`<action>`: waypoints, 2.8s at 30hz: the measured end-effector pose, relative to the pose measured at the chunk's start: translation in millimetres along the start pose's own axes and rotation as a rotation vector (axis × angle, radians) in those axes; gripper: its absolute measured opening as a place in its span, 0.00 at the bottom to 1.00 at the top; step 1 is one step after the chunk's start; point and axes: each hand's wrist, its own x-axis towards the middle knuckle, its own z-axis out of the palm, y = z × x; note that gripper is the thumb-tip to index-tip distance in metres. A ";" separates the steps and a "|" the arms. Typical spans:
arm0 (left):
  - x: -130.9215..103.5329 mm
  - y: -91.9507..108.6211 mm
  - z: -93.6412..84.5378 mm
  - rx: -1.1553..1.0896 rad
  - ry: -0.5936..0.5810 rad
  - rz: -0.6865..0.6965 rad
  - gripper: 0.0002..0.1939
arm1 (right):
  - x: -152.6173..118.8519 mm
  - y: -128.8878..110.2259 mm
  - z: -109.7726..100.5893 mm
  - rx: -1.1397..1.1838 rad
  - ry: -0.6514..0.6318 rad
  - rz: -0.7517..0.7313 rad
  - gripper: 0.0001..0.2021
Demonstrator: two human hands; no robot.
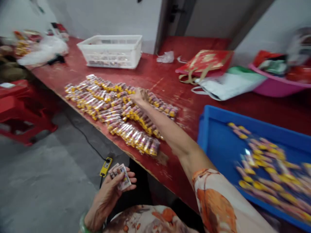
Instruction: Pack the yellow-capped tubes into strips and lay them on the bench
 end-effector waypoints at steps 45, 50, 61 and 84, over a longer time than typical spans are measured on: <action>4.6 -94.5 134.5 0.301 -0.366 -0.108 0.17 | -403.2 122.7 -125.3 0.807 0.097 0.609 0.11; 11.9 -98.1 142.9 0.315 -0.385 -0.182 0.16 | -394.7 132.1 -129.7 0.695 0.135 0.637 0.08; 33.3 -91.3 153.0 0.460 -0.299 -0.186 0.18 | -378.9 156.4 -142.4 0.709 0.054 0.570 0.12; 32.5 -91.0 149.8 0.288 -0.194 -0.225 0.16 | -408.1 137.2 -134.1 0.070 0.543 -0.091 0.09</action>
